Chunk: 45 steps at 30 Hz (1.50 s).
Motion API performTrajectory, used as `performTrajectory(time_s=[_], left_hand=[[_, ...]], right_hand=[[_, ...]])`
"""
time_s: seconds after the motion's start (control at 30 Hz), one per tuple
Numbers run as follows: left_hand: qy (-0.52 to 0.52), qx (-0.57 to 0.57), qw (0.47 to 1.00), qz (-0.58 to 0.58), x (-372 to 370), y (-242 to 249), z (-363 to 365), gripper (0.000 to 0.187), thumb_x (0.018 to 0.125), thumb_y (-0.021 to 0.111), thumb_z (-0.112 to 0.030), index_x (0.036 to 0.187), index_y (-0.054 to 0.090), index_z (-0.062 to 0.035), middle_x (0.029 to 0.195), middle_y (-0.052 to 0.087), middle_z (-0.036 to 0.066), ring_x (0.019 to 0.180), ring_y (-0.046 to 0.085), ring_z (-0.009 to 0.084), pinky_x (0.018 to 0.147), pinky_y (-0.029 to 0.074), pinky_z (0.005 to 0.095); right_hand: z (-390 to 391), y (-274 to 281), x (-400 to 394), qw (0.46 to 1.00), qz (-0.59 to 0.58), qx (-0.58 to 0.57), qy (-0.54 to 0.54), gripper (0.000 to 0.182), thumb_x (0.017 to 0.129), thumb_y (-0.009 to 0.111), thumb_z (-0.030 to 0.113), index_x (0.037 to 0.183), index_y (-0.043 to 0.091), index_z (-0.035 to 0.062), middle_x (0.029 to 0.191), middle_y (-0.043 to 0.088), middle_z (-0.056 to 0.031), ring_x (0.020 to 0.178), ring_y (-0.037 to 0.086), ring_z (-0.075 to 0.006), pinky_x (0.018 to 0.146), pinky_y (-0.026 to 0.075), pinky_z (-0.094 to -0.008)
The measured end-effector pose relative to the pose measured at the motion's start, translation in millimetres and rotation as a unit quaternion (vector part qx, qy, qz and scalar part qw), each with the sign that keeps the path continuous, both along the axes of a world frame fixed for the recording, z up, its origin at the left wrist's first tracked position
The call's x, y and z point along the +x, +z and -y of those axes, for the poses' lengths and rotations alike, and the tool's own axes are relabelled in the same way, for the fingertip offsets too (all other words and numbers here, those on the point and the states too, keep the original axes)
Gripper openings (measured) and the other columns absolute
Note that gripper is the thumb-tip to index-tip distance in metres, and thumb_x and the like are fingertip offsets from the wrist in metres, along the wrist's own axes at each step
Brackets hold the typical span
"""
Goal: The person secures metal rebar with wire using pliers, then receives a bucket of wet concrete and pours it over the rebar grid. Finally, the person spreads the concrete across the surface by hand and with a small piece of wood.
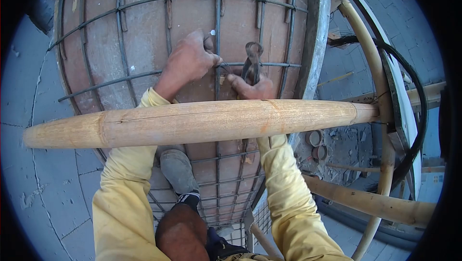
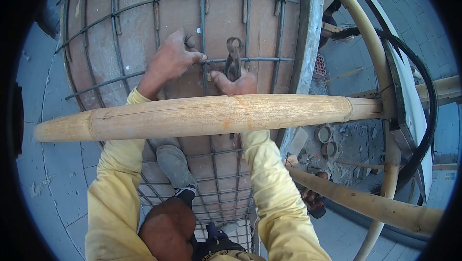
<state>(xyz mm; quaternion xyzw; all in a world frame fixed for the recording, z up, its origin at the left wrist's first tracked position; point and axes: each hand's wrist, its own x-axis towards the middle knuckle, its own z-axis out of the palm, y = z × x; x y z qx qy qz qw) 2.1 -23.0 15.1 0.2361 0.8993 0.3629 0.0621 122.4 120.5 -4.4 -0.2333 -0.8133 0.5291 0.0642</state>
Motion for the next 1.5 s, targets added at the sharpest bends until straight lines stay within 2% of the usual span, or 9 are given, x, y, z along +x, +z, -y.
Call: performTrajectory(time_s=[0.13, 0.27, 0.43, 0.53, 0.63, 0.83, 1.0, 1.27, 1.5], left_hand=[[-0.050, 0.076, 0.994, 0.062, 1.8, -6.3, 10.3, 0.036, 0.078, 0.075, -0.019, 0.101, 0.059, 0.0027, 0.090, 0.069, 0.016, 0.087, 0.067, 0.0232, 0.079, 0.052, 0.0346], [-0.116, 0.113, 0.985, 0.062, -10.4, -23.4, 16.6, 0.032, 0.079, 0.074, -0.014, 0.103, 0.061, 0.0037, 0.087, 0.070, 0.014, 0.086, 0.067, 0.0173, 0.078, 0.052, 0.0296], [-0.069, 0.068, 0.995, 0.012, -0.5, -13.3, 5.8, 0.026, 0.081, 0.071, -0.015, 0.101, 0.068, 0.0009, 0.089, 0.071, 0.014, 0.084, 0.067, 0.0196, 0.079, 0.052, 0.0317], [-0.059, 0.054, 0.997, -0.016, 1.3, -17.2, 3.0, 0.026, 0.082, 0.071, -0.022, 0.100, 0.071, -0.0028, 0.093, 0.072, 0.014, 0.085, 0.068, 0.0257, 0.079, 0.052, 0.0349], [-0.088, 0.024, 0.994, -0.054, 3.4, -16.0, 8.3, 0.026, 0.083, 0.070, -0.025, 0.098, 0.072, -0.0043, 0.095, 0.071, 0.015, 0.087, 0.067, 0.0299, 0.080, 0.052, 0.0379], [-0.169, 0.035, 0.966, -0.190, -4.4, -30.8, 16.4, 0.028, 0.083, 0.068, -0.023, 0.104, 0.068, -0.0042, 0.100, 0.068, 0.017, 0.091, 0.066, 0.0326, 0.083, 0.051, 0.0437], [-0.123, 0.044, 0.985, -0.116, -0.3, -30.3, 6.9, 0.040, 0.080, 0.071, -0.016, 0.117, 0.059, -0.0053, 0.099, 0.070, 0.012, 0.093, 0.067, 0.0309, 0.083, 0.051, 0.0405], [-0.103, 0.090, 0.988, -0.077, 1.4, -32.8, 6.0, 0.040, 0.081, 0.070, -0.016, 0.115, 0.052, -0.0060, 0.092, 0.070, 0.012, 0.091, 0.067, 0.0332, 0.083, 0.051, 0.0426], [-0.087, 0.085, 0.987, -0.108, 3.1, -36.1, 5.1, 0.035, 0.080, 0.071, -0.015, 0.109, 0.053, -0.0074, 0.089, 0.070, 0.009, 0.088, 0.070, 0.0266, 0.082, 0.052, 0.0380]], right_hand=[[4.5, -25.3, 7.5, 0.990, -0.032, -0.138, 0.000, 0.023, 0.084, 0.074, 0.023, 0.092, 0.070, 0.0019, 0.070, 0.067, -0.0019, 0.059, 0.058, -0.0085, 0.054, 0.046, -0.0274], [1.5, -15.1, 15.6, 0.991, -0.043, -0.126, 0.015, 0.020, 0.086, 0.073, 0.022, 0.093, 0.071, 0.0028, 0.068, 0.064, 0.0006, 0.058, 0.055, -0.0076, 0.052, 0.045, -0.0270], [-0.1, -17.5, 16.0, 0.994, -0.038, -0.090, 0.053, 0.019, 0.088, 0.071, 0.019, 0.099, 0.071, 0.0030, 0.070, 0.063, 0.0014, 0.062, 0.057, -0.0070, 0.057, 0.046, -0.0255], [-6.3, -20.9, 8.9, 0.988, -0.077, -0.070, 0.114, 0.021, 0.089, 0.069, 0.021, 0.100, 0.071, 0.0028, 0.076, 0.068, -0.0042, 0.067, 0.062, -0.0121, 0.062, 0.050, -0.0293], [-16.9, -13.5, -2.7, 0.965, -0.143, 0.110, 0.189, 0.022, 0.089, 0.067, 0.024, 0.099, 0.071, 0.0040, 0.084, 0.070, -0.0101, 0.073, 0.067, -0.0200, 0.067, 0.052, -0.0347], [-23.3, 10.6, -29.2, 0.924, -0.166, 0.270, 0.213, 0.024, 0.091, 0.064, 0.028, 0.097, 0.073, 0.0065, 0.090, 0.071, -0.0134, 0.076, 0.068, -0.0292, 0.072, 0.053, -0.0387], [-17.8, 26.7, -48.6, 0.971, 0.032, 0.219, 0.087, 0.030, 0.087, 0.067, 0.036, 0.097, 0.073, 0.0087, 0.092, 0.069, -0.0184, 0.087, 0.066, -0.0357, 0.078, 0.051, -0.0430], [-20.7, 20.6, -60.9, 0.948, 0.076, 0.306, 0.033, 0.030, 0.085, 0.066, 0.032, 0.103, 0.070, 0.0081, 0.094, 0.070, -0.0180, 0.092, 0.067, -0.0367, 0.083, 0.050, -0.0436], [-19.6, 12.1, -32.3, 0.949, 0.079, 0.298, 0.061, 0.026, 0.087, 0.063, 0.030, 0.101, 0.071, 0.0093, 0.093, 0.071, -0.0163, 0.091, 0.067, -0.0363, 0.084, 0.051, -0.0474]])
